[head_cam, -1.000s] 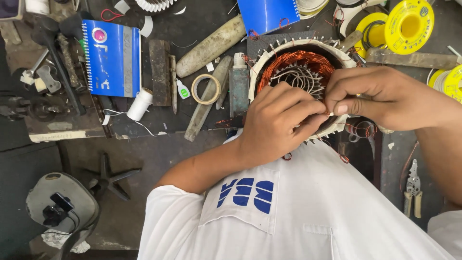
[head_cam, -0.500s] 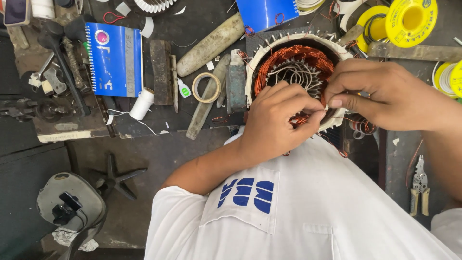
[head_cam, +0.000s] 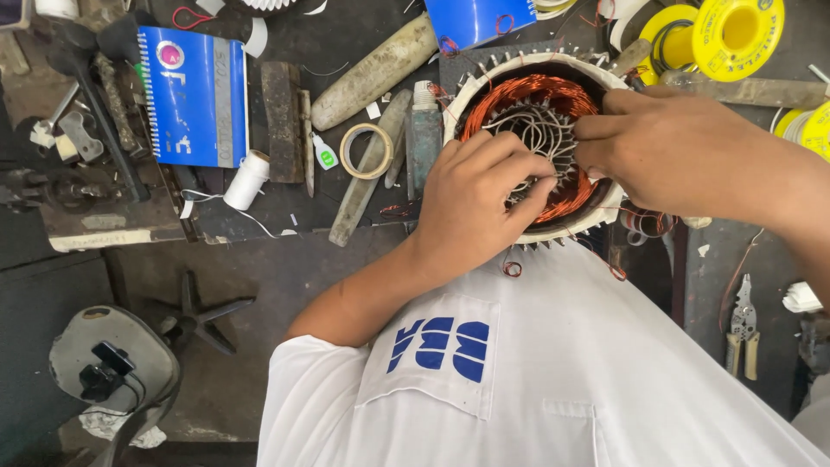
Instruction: The person works on a motor stator, using shears to cut a piece of tape and then applying it to the copper windings. They also use their hands to arrange and adjust the wires within the stator.
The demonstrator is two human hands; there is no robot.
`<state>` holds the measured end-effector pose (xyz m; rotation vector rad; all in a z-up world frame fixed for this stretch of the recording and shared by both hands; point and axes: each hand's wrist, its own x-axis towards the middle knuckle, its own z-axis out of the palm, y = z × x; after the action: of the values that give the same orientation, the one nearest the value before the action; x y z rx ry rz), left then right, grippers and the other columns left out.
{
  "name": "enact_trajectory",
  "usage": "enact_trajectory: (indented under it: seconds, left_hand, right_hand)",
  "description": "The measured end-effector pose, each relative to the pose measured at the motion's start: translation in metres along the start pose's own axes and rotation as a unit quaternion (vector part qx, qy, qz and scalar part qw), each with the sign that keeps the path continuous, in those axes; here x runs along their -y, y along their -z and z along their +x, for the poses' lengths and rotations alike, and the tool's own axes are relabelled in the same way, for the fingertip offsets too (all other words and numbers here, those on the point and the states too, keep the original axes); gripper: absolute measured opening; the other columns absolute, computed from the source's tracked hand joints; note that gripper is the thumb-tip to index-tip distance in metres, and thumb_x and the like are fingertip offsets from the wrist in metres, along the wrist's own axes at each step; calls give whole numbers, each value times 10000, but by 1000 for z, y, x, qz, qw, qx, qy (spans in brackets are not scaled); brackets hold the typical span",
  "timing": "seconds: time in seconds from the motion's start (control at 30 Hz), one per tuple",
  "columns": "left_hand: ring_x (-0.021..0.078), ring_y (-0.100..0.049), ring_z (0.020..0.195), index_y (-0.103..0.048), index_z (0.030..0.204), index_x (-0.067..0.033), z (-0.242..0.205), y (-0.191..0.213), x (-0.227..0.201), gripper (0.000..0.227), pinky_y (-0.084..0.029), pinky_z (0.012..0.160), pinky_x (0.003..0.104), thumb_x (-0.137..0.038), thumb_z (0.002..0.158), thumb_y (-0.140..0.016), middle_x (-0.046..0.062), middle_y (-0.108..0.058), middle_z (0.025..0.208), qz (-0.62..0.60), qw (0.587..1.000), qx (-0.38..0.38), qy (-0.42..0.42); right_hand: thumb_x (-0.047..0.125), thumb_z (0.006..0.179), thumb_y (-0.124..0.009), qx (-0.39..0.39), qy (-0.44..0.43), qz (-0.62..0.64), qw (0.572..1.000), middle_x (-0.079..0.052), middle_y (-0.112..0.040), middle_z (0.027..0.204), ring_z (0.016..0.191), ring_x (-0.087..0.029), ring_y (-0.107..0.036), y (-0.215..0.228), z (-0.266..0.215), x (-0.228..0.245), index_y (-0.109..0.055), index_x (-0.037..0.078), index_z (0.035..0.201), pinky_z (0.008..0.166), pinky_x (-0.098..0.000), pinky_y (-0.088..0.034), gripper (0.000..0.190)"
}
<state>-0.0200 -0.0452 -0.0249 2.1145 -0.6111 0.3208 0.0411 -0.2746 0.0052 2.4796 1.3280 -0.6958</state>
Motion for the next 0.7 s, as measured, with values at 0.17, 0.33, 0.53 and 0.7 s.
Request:
enact_trajectory:
  seconds: [0.17,0.33,0.53,0.7]
  left_hand:
    - [181,-585,818,-675,892,-152,-2,1,4,39,-394,702,336,-163,924,-692,-24,-615,875,-5,1000,12,5]
    - [182,-582,819,-660,887,-158,-4,2,6,48,-372,702,342,-165,926,-689,-29,-607,883,0,1000,15,8]
    - [186,-587,828,-659,902,-157,-4,5,6,43,-371,721,347,-170,930,-689,-25,-606,899,3,1000,15,1]
    - [189,-591,832,-650,903,-145,-4,10,7,46,-382,714,347,-145,936,-682,-10,-611,904,-3,1000,11,-15]
  right_hand:
    - [210,814,-606,-52,17,-49,997,104,-600,912,904,-203,-546,1,3,7,-643,255,925,769,-357,-525,125]
    - [189,820,-631,-55,1,-91,994,118,-579,906,899,-197,-538,0,0,10,-624,270,914,730,-338,-531,124]
    - [196,835,-642,-123,34,-37,991,60,-569,994,925,-208,-552,-11,-6,-6,-608,250,1010,715,-374,-550,187]
    - [108,861,-673,-190,94,100,972,31,-584,980,865,-262,-536,-21,-12,-18,-681,250,1082,642,-425,-506,263]
